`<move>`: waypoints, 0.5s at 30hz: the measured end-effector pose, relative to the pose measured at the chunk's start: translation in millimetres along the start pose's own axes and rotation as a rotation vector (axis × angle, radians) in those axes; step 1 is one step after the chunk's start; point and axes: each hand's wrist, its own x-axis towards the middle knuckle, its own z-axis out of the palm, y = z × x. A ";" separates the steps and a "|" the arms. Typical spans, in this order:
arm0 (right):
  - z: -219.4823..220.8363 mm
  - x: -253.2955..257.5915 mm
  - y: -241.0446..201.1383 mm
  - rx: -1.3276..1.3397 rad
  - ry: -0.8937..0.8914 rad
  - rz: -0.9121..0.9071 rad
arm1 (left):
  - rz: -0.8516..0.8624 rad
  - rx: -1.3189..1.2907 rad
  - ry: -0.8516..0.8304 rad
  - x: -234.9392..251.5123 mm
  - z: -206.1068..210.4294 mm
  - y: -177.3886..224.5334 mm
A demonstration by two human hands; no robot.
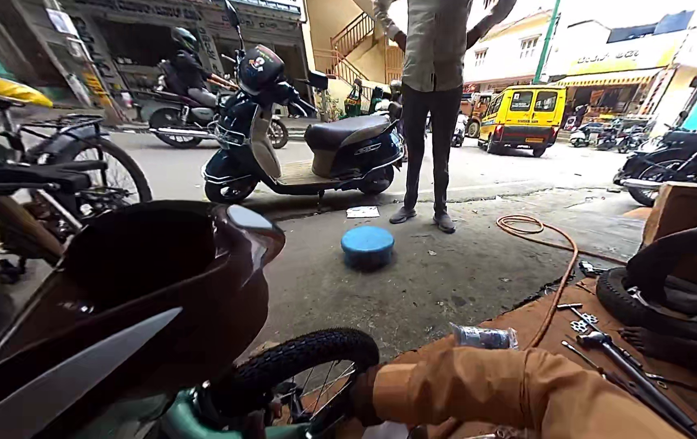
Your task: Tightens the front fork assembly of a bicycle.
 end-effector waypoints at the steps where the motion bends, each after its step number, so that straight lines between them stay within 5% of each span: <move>1: -0.7 -4.0 0.4 -0.007 0.070 0.029 | 0.387 -0.123 -0.145 15.6 -15.1 -38.1; 2: -3.2 9.0 8.1 -0.003 0.062 -0.030 | 0.575 -0.167 -0.175 26.8 -21.4 -51.9; 3: 0.1 25.9 16.7 0.020 0.057 -0.104 | 0.529 -0.116 -0.039 16.2 -16.5 -41.4; 5: 21.6 54.4 27.6 0.096 0.116 -0.197 | 0.042 0.091 0.228 -10.9 2.1 5.4; 8: 13.9 28.5 18.1 0.325 0.236 -0.275 | 0.447 -0.013 -0.141 29.3 -46.2 -60.6; 11: 13.5 5.8 8.4 0.689 0.422 -0.380 | 0.470 0.020 -0.208 38.7 -48.9 -65.5; 15: 43.4 13.1 -11.6 0.837 0.640 -0.354 | 0.397 0.026 -0.167 30.9 -47.5 -59.9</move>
